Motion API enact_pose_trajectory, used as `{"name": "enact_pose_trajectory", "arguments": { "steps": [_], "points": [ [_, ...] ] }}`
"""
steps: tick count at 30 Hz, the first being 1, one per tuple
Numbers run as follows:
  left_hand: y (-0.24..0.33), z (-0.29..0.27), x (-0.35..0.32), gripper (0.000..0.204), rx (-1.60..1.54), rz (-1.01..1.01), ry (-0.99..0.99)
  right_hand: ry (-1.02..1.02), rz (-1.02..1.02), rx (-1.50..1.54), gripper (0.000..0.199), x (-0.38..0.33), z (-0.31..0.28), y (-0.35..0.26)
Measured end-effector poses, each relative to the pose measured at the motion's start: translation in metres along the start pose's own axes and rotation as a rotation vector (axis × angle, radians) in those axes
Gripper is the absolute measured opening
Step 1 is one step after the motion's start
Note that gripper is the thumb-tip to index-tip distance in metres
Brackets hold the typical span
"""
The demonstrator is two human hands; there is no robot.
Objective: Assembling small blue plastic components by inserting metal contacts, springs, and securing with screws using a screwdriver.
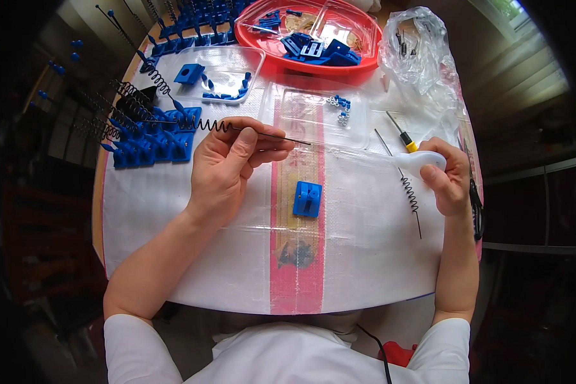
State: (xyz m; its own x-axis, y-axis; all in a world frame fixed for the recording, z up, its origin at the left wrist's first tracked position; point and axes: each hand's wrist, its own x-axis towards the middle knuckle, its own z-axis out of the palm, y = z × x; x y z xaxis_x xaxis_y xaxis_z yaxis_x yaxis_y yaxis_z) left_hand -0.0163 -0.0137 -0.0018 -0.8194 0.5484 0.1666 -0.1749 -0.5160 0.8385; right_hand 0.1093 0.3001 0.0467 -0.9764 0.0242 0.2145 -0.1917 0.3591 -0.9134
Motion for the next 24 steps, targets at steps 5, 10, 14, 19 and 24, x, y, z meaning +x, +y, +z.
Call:
{"name": "enact_pose_trajectory", "arguments": {
  "steps": [5,10,14,19,24],
  "points": [
    [-0.001,0.000,0.000,0.016,-0.013,0.009,0.001,-0.006,0.005,0.025,0.021,0.000,-0.002,0.000],
    [0.000,0.000,0.000,0.016,0.009,0.007,0.008,0.007,-0.024,0.042,0.020,0.000,-0.004,0.002],
    [-0.001,0.001,-0.001,0.017,0.064,0.040,-0.002,0.106,-0.038,0.120,0.019,-0.001,-0.009,0.009],
    [0.000,0.005,-0.004,0.018,0.289,0.103,-0.023,0.302,0.000,0.442,0.020,0.007,-0.014,0.020],
    [0.004,0.008,-0.006,0.016,0.386,0.161,-0.017,0.458,0.000,0.627,0.016,0.019,-0.019,0.020]
  ]
}}
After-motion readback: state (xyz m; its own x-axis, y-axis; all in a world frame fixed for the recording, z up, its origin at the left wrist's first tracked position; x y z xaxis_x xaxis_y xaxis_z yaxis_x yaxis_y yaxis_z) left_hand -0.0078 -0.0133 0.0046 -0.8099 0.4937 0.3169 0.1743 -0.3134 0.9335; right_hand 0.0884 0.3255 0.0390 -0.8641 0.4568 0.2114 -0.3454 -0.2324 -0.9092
